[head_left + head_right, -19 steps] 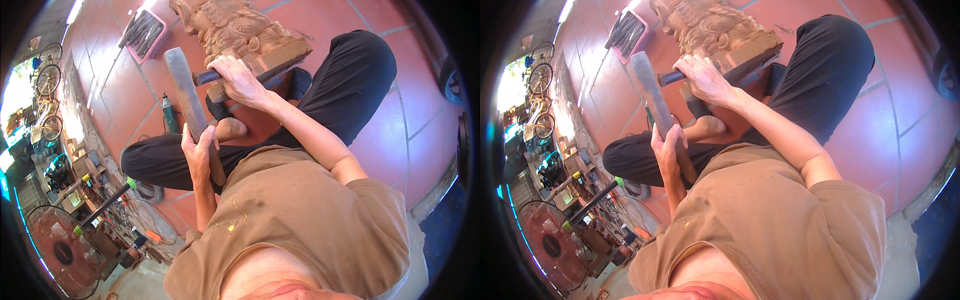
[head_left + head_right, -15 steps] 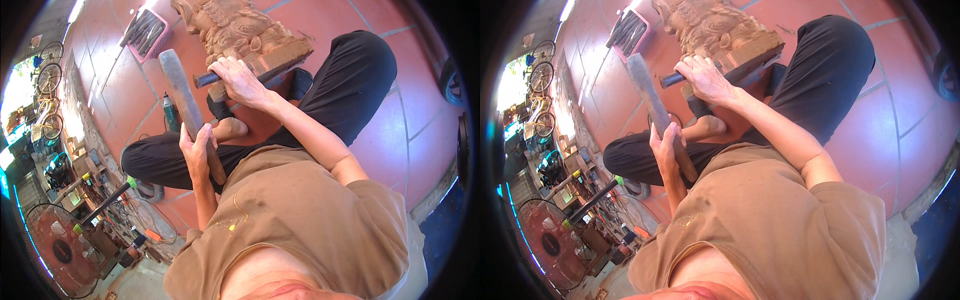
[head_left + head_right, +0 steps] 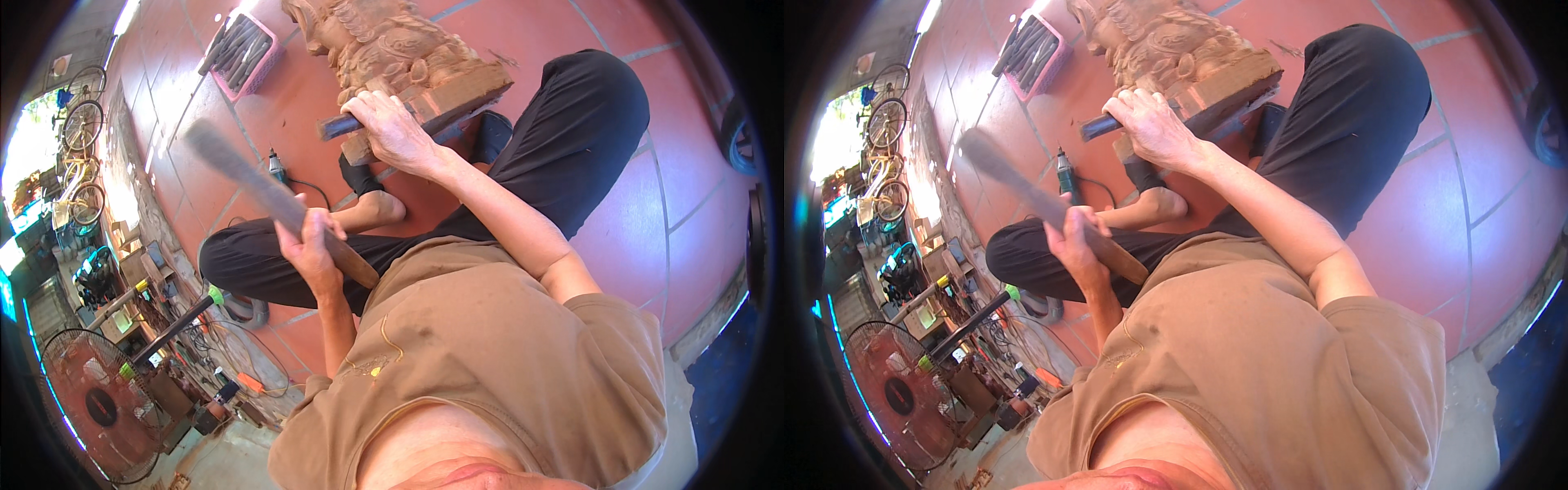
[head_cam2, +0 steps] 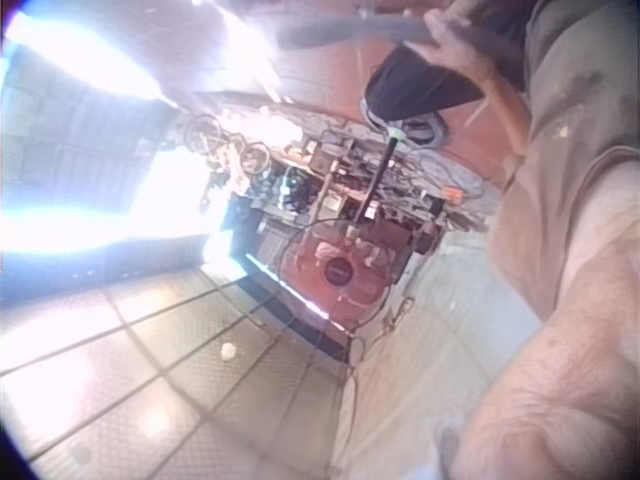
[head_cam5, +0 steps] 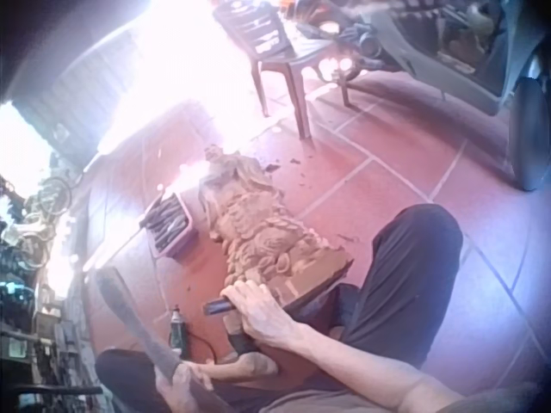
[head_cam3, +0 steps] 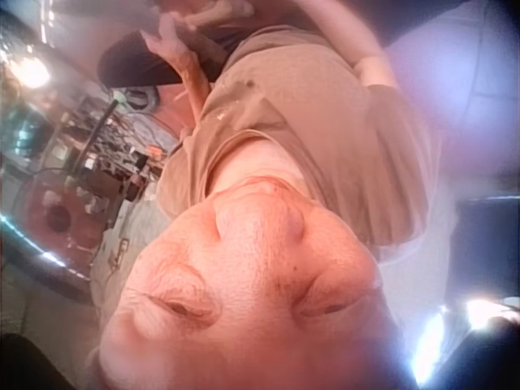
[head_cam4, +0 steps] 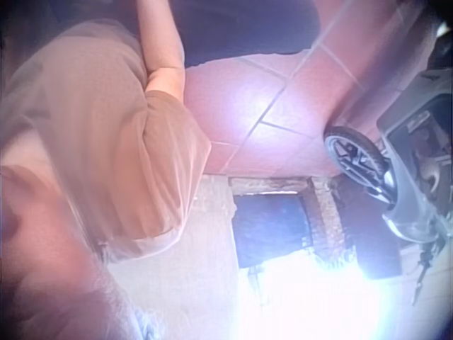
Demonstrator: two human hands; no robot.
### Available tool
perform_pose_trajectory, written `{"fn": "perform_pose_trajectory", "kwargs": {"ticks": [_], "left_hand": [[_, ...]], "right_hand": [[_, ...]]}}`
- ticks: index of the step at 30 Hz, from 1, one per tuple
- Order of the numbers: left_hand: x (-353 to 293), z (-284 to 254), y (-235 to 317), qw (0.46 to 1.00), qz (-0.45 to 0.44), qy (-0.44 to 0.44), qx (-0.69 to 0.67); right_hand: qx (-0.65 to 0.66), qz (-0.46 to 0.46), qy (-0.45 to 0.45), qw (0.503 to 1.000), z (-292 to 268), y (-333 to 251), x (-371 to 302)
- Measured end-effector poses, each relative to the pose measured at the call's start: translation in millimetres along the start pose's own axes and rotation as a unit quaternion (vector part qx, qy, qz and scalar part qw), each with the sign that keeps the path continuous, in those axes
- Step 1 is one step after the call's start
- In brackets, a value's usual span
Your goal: The person is carving a wooden block using a chisel and a wooden mallet. They repeatedly strike the chisel to shape the wood, focusing on a specific area of the block.
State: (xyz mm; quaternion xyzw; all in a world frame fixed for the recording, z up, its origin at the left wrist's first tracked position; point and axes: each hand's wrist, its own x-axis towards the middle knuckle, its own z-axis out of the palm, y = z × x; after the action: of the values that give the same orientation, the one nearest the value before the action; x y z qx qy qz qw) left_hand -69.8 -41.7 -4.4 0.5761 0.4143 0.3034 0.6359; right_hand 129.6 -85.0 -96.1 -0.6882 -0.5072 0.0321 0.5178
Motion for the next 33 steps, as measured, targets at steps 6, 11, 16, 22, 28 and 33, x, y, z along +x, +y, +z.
{"fn": "perform_pose_trajectory", "kwargs": {"ticks": [6,11,16,22,28,33], "left_hand": [[4.2,-4.4,-5.8,0.987,-0.114,-0.098,0.056],[8.3,-8.8,-5.7,0.994,-0.092,-0.054,0.001],[12.0,-16.0,-7.0,0.994,-0.090,-0.054,0.034],[12.6,-10.9,-10.8,0.991,-0.104,-0.079,0.036],[24.7,-1.0,2.9,0.986,-0.087,-0.125,0.071],[44.9,14.1,30.8,0.978,-0.035,-0.172,0.112]], "right_hand": [[0.030,0.007,0.016,0.999,-0.5,-0.5,0.1],[0.186,0.123,0.100,0.970,-22.1,1.8,10.7],[0.431,0.266,0.250,0.826,-55.0,33.5,9.6],[0.508,0.283,0.240,0.778,-65.6,33.0,2.0],[0.481,0.275,0.203,0.807,-59.2,36.4,-4.7],[0.457,0.266,0.185,0.828,-56.4,36.9,-6.1]]}}
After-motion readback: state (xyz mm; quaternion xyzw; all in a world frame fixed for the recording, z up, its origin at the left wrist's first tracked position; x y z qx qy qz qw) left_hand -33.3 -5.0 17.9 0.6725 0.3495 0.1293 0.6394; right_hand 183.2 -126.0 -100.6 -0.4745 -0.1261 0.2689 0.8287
